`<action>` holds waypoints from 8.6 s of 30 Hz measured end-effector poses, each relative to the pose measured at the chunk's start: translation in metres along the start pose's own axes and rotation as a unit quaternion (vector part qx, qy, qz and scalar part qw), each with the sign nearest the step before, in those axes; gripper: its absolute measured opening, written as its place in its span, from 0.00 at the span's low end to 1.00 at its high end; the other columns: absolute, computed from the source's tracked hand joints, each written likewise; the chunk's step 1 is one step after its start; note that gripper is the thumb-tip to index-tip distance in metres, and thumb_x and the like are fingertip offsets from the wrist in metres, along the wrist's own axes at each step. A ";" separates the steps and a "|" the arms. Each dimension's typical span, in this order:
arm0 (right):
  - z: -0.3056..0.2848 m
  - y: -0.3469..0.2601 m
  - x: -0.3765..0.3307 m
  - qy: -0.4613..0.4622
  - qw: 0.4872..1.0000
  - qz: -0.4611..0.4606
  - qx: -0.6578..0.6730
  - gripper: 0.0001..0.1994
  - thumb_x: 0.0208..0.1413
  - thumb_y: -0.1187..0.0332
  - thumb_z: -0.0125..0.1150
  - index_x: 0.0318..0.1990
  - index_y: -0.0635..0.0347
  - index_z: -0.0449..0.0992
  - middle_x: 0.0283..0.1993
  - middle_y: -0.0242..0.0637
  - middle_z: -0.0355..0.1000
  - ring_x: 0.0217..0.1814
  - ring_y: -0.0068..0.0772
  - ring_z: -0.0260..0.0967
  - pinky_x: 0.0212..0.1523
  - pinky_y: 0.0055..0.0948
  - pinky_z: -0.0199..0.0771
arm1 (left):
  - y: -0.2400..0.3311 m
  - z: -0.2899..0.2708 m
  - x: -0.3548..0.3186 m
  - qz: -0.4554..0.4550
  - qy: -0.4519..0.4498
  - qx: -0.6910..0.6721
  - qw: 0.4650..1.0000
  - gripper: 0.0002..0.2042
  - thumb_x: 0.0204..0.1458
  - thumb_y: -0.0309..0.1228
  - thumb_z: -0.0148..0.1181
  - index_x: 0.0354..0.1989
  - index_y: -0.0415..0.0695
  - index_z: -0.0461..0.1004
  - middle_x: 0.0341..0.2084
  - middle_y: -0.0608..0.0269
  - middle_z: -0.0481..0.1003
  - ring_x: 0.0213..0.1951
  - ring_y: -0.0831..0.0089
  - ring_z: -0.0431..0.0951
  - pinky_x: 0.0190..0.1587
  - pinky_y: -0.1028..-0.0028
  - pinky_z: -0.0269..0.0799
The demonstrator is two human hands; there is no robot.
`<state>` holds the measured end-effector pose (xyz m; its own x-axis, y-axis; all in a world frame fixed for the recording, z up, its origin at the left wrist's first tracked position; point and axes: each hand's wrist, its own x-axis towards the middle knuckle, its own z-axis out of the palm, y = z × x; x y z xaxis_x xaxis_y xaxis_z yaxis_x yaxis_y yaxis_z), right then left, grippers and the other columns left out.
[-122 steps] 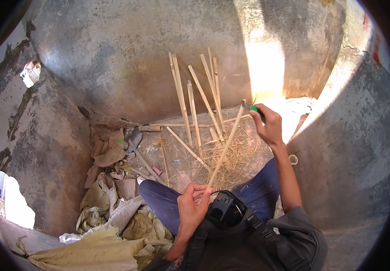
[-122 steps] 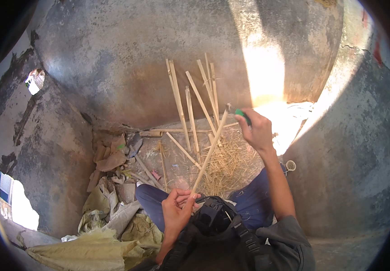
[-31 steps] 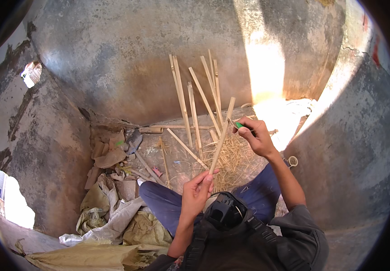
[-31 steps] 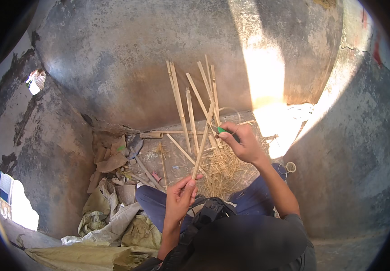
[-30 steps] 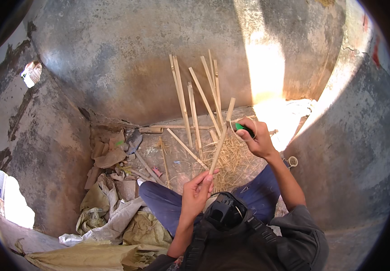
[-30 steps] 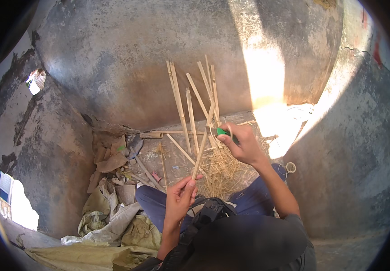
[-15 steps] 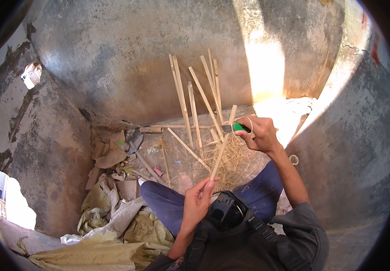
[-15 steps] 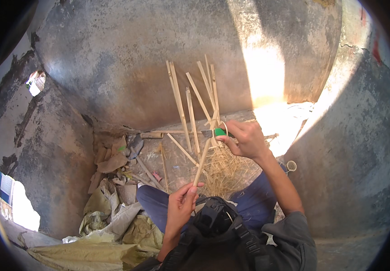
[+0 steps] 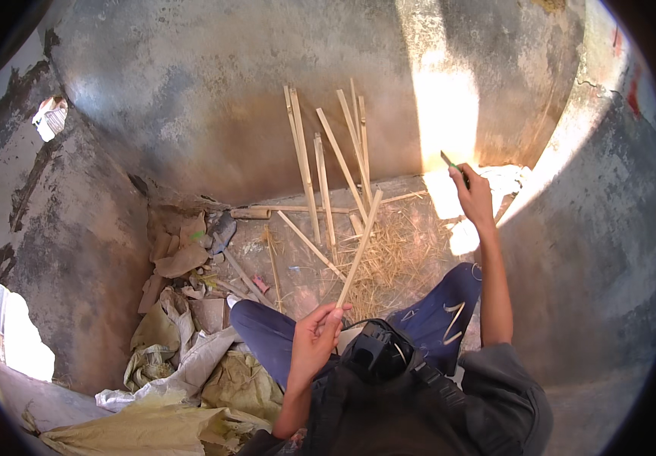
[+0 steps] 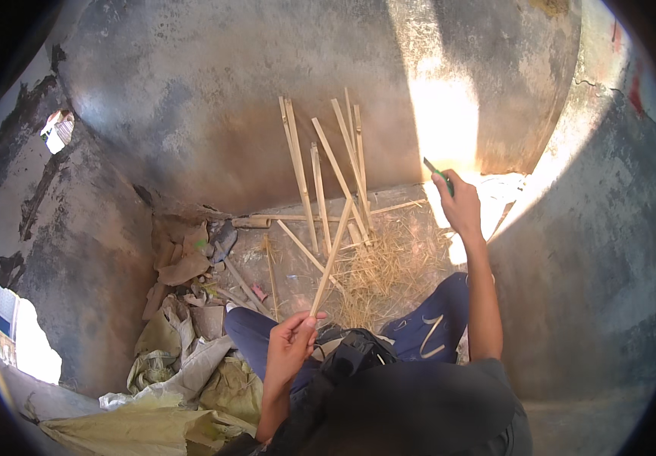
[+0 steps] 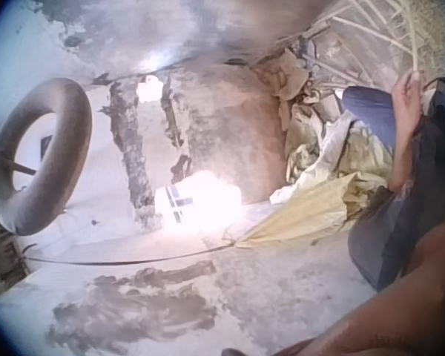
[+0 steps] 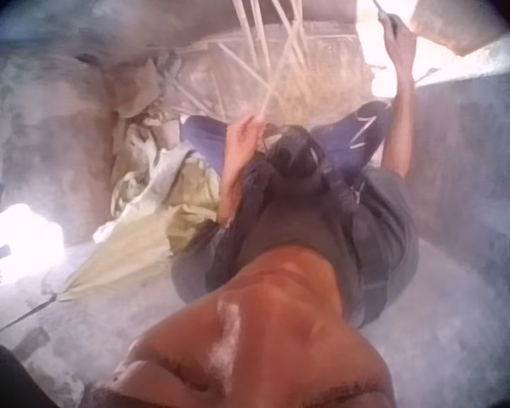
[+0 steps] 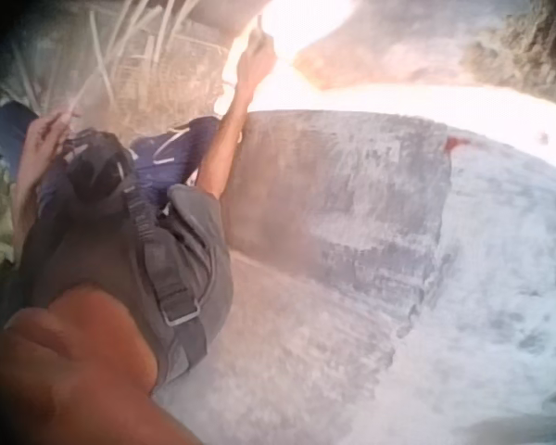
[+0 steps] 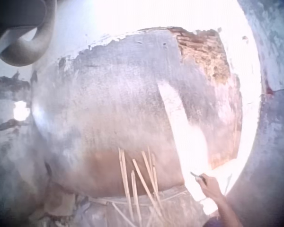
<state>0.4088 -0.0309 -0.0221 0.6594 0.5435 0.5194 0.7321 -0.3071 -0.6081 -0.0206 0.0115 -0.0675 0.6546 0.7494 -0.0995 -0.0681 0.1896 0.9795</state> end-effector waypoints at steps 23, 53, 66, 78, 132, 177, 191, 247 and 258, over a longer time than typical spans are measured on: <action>0.023 -0.111 -0.144 -0.074 0.943 -0.314 0.084 0.14 0.61 0.57 0.74 0.44 0.56 0.83 0.36 0.35 0.81 0.30 0.39 0.81 0.27 0.35 0.77 | 0.010 0.027 0.017 0.119 0.053 0.138 0.982 0.13 0.68 0.27 0.65 0.55 0.32 0.83 0.33 0.62 0.82 0.33 0.85 0.74 0.34 0.80 0.71; 0.026 -0.101 -0.145 -0.079 0.942 -0.307 0.113 0.13 0.63 0.58 0.72 0.44 0.58 0.83 0.35 0.37 0.81 0.29 0.41 0.81 0.28 0.36 0.77 | -0.001 0.024 0.013 0.061 0.026 0.096 0.993 0.13 0.73 0.33 0.59 0.55 0.39 0.85 0.20 0.80 0.63 0.22 0.91 0.56 0.23 0.79 0.47; 0.024 -0.105 -0.132 -0.060 0.931 -0.352 0.072 0.13 0.62 0.55 0.73 0.42 0.54 0.84 0.33 0.33 0.81 0.27 0.36 0.80 0.26 0.34 0.75 | 0.009 0.025 0.008 0.099 0.049 0.167 0.980 0.12 0.72 0.32 0.60 0.52 0.39 0.86 0.16 0.78 0.61 0.21 0.89 0.55 0.22 0.75 0.46; 0.001 -0.022 -0.021 0.098 0.991 -0.039 0.080 0.16 0.74 0.58 0.59 0.46 0.65 0.84 0.22 0.37 0.74 0.21 0.25 0.64 0.24 0.32 0.60 | -0.006 0.014 -0.017 0.032 0.000 0.159 0.987 0.12 0.73 0.32 0.60 0.52 0.38 0.86 0.20 0.80 0.66 0.22 0.91 0.58 0.24 0.81 0.49; -0.007 -0.056 -0.091 -0.004 0.986 -0.120 0.115 0.13 0.71 0.61 0.62 0.44 0.66 0.81 0.25 0.39 0.73 0.24 0.33 0.71 0.27 0.35 0.68 | -0.002 0.011 0.001 0.097 0.070 0.118 0.986 0.14 0.63 0.23 0.71 0.53 0.29 0.83 0.34 0.61 0.83 0.30 0.84 0.79 0.30 0.84 0.72; 0.015 -0.069 -0.139 -0.084 0.966 -0.147 0.193 0.17 0.69 0.56 0.67 0.48 0.65 0.81 0.26 0.37 0.71 0.25 0.28 0.68 0.29 0.33 0.67 | -0.002 0.024 0.007 0.061 0.033 0.050 0.996 0.14 0.67 0.27 0.67 0.55 0.29 0.81 0.32 0.60 0.85 0.26 0.87 0.75 0.27 0.83 0.69; 0.023 -0.117 -0.151 -0.182 0.806 0.182 0.532 0.11 0.68 0.64 0.70 0.44 0.65 0.84 0.33 0.30 0.80 0.33 0.16 0.71 0.36 0.23 0.71 | 0.003 0.010 0.013 0.063 -0.082 0.109 0.989 0.16 0.67 0.30 0.68 0.58 0.34 0.81 0.33 0.66 0.83 0.32 0.86 0.78 0.32 0.83 0.74; 0.019 -0.039 -0.035 0.075 0.992 -0.088 0.043 0.16 0.72 0.56 0.62 0.47 0.61 0.85 0.31 0.45 0.82 0.27 0.42 0.79 0.31 0.39 0.75 | -0.017 0.004 -0.014 0.076 0.040 0.177 0.980 0.11 0.68 0.26 0.65 0.54 0.34 0.84 0.25 0.66 0.77 0.23 0.85 0.72 0.24 0.78 0.64; 0.058 0.059 -0.081 -0.535 0.822 -0.089 -0.176 0.33 0.52 0.40 0.77 0.52 0.62 0.85 0.38 0.50 0.84 0.44 0.51 0.83 0.45 0.48 0.80 | -0.009 0.000 0.001 0.128 0.051 0.198 0.970 0.12 0.67 0.23 0.64 0.55 0.29 0.83 0.31 0.61 0.82 0.30 0.81 0.81 0.34 0.79 0.76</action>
<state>0.3892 -0.0479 -0.1350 0.1457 0.9224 -0.3578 0.9290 -0.2519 -0.2710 -0.0193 0.0105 -0.0767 0.5755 0.8022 0.1591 0.0888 -0.2547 0.9629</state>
